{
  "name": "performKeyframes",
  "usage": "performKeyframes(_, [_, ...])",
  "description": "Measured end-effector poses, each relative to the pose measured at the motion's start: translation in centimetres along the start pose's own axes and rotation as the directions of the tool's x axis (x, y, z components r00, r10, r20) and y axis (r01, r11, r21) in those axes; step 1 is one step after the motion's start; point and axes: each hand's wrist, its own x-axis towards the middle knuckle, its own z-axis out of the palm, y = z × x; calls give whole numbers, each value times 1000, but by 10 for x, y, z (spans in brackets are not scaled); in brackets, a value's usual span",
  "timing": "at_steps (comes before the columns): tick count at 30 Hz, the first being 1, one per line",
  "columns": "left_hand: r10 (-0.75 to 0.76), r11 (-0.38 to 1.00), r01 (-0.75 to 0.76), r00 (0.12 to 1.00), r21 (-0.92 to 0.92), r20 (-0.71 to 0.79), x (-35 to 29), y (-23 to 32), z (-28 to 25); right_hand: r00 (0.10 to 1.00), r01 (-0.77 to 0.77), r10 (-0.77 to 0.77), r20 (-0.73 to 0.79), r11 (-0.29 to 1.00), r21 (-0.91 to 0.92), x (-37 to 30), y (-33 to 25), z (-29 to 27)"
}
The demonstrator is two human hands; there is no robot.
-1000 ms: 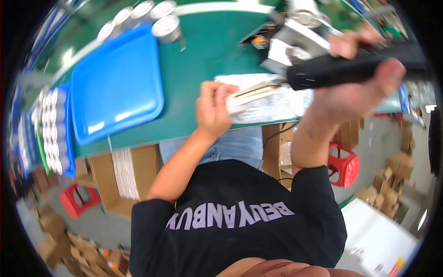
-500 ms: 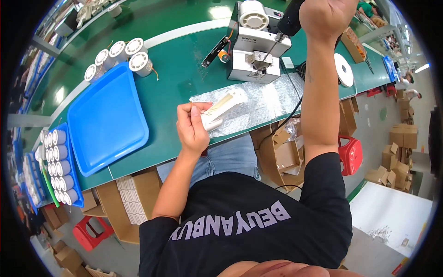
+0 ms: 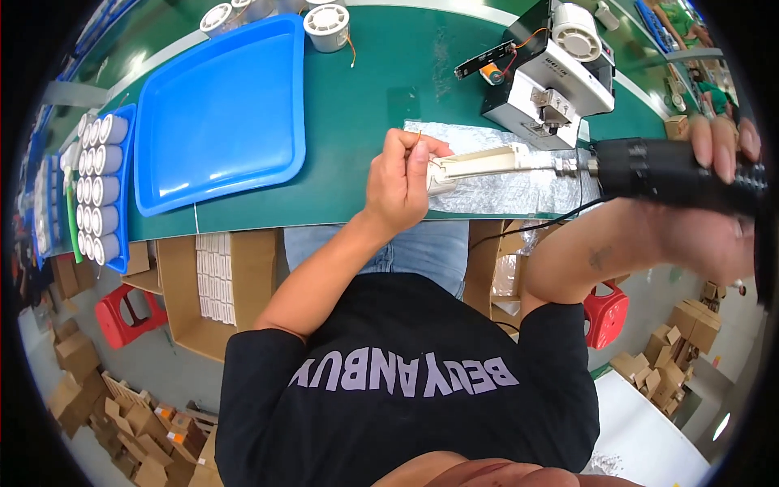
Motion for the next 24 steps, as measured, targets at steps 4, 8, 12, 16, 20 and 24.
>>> performKeyframes(4, [21,999,-22,1000,-30,-23,-2,-4,3,998,-51,46,-34,986,-162,-7,10,4])
performKeyframes(8, [-10,1000,11,999,-22,48,-3,-1,-1,997,-62,53,-54,981,-186,-13,18,5])
performKeyframes(12, [-32,999,33,995,-14,91,-3,1,-4,995,-63,44,-88,972,-226,-18,21,2])
performKeyframes(16, [3,1000,-3,998,1,63,-3,-1,-4,992,-61,29,-125,962,-265,-23,24,-6])
performKeyframes(20, [0,1000,0,998,8,55,-1,0,-3,972,-176,130,198,956,234,-24,23,-34])
performKeyframes(24, [26,999,-28,999,43,43,2,1,2,986,-137,130,103,989,57,-30,20,-34])
